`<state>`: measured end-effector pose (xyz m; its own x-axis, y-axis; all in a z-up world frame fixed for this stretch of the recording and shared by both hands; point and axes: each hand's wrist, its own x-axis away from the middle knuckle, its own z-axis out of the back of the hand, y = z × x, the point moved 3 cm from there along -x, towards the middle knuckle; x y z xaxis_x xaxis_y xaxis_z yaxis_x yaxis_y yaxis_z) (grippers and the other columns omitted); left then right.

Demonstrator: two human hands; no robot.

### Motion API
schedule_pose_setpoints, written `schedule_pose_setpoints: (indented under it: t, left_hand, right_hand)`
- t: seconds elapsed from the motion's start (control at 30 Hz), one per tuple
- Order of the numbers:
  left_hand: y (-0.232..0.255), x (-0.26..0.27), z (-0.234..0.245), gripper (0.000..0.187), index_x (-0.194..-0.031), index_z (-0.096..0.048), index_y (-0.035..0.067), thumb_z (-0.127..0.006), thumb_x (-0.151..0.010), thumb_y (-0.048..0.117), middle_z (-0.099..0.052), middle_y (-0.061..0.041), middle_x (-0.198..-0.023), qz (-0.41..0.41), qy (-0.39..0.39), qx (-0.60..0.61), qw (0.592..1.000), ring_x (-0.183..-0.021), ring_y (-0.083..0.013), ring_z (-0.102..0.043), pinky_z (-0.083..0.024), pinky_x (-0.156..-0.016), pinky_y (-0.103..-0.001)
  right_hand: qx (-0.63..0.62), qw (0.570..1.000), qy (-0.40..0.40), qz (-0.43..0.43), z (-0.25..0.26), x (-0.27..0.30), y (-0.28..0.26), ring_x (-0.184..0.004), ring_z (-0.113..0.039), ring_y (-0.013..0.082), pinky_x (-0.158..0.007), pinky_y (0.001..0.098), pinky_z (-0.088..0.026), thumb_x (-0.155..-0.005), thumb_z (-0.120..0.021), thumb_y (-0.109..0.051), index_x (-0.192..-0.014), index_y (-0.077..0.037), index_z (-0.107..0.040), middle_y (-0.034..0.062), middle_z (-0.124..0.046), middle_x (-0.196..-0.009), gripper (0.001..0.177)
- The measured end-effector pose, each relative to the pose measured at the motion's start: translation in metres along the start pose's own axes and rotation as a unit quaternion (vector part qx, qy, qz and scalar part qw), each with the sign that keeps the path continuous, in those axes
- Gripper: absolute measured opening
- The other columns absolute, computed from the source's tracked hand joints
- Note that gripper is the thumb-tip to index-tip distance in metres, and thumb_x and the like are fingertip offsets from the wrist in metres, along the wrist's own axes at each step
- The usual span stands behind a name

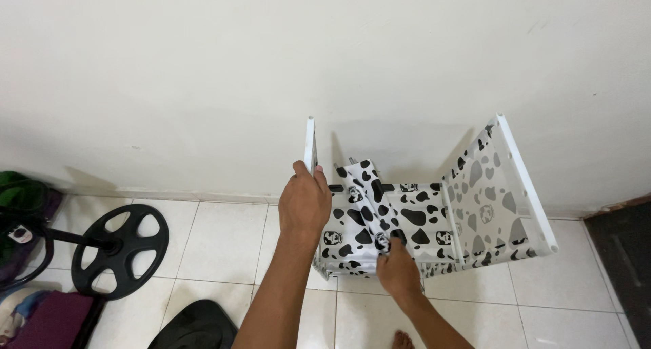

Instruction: The person assembles a small fabric-covered storage unit by inserting metal rods into the fabric sleeves and connecting the frame pieces. They then move the unit to a table and continue inserting rods into additional fabric panels.

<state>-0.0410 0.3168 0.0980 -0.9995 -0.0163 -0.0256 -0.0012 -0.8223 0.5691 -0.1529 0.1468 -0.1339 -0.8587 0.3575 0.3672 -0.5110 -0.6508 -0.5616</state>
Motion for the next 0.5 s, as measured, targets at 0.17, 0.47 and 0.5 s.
schedule_pose_setpoints:
  t: [0.17, 0.47, 0.5]
  left_hand:
    - [-0.001, -0.001, 0.0, 0.034, -0.109, -0.048, -0.005, -0.041, -0.107, 0.028, -0.068, -0.026, -0.079, 0.007, -0.012, 0.005, 1.0, -0.075, -0.0428, -0.071, -0.057, -0.066, -0.051]
    - [-0.001, 0.0, 0.001, 0.034, -0.112, -0.048, -0.005, -0.041, -0.106, 0.029, -0.069, -0.026, -0.079, 0.018, -0.024, 0.008, 1.0, -0.075, -0.0428, -0.072, -0.057, -0.067, -0.052]
    - [0.0, 0.0, 0.002, 0.034, -0.113, -0.048, -0.004, -0.041, -0.106, 0.029, -0.069, -0.026, -0.079, 0.021, -0.027, 0.011, 0.999, -0.076, -0.043, -0.072, -0.057, -0.068, -0.052]
  right_hand:
    - [-0.045, 0.992, 0.109, -0.041, 0.058, -0.025, 0.039, -0.091, -0.075, 0.041, -0.085, 0.0489, -0.057, -0.096, -0.054, -0.022, -0.126, -0.001, -0.06, 0.0259, -0.074, -0.094, 0.037]
    - [0.068, 0.99, 0.109, -0.064, 0.067, -0.058, 0.108, -0.106, -0.069, 0.0434, -0.09, 0.0542, -0.056, -0.096, -0.057, -0.015, -0.136, 0.002, -0.051, 0.0263, -0.069, -0.113, 0.044]
    - [0.11, 0.985, 0.124, -0.046, 0.062, -0.057, 0.109, -0.109, -0.066, 0.0427, -0.092, 0.0541, -0.054, -0.094, -0.06, -0.016, -0.134, 0.002, -0.051, 0.0259, -0.067, -0.115, 0.044]
